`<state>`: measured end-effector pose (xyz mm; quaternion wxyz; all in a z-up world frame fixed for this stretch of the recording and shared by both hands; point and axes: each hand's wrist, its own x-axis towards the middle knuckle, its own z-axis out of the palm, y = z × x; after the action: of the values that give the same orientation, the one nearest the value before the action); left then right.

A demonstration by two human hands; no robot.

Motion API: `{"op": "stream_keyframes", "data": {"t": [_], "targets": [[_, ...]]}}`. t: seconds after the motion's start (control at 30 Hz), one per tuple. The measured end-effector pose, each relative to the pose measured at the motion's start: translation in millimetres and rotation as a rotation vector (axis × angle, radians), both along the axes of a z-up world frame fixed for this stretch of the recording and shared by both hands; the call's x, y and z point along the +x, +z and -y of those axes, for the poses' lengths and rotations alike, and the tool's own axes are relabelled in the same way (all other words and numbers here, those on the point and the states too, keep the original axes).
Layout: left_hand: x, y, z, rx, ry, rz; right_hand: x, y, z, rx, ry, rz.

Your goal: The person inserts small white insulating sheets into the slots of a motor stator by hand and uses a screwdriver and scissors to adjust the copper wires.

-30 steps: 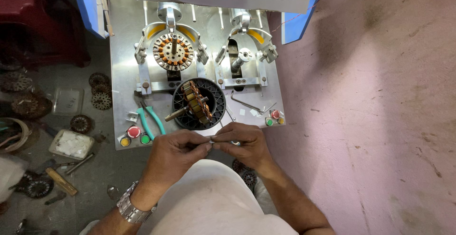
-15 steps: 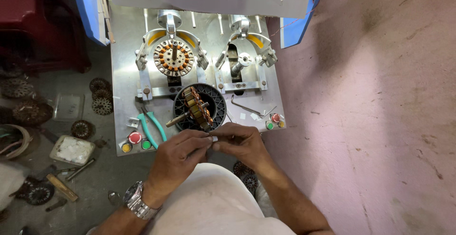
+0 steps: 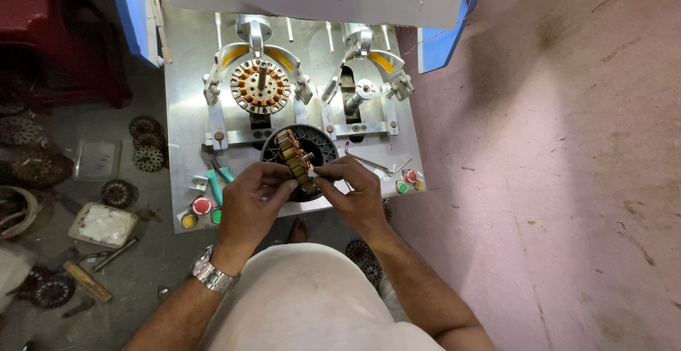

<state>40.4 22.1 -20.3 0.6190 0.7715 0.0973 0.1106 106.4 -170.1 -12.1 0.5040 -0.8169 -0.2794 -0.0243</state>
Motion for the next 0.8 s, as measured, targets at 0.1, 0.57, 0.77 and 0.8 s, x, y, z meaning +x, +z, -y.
{"op": "stream_keyframes", "data": {"t": [0.1, 0.57, 0.77, 0.8], "targets": [[1.2, -2.5, -0.8, -0.022, -0.005, -0.038, -1.6, -2.1, -2.1, 0.005, -0.021, 0.027], [6.1, 3.0, -8.7, 0.190, -0.026, 0.110, -11.5, -9.9, -15.2, -0.064, -0.140, 0.322], [10.1, 0.3, -15.8, 0.292, -0.067, 0.222, -4.5, -12.2, -12.4, -0.079, -0.069, 0.399], [10.2, -0.3, -16.9, 0.308, -0.079, 0.190, -3.4, -12.4, -11.4, -0.086, -0.056, 0.409]]}}
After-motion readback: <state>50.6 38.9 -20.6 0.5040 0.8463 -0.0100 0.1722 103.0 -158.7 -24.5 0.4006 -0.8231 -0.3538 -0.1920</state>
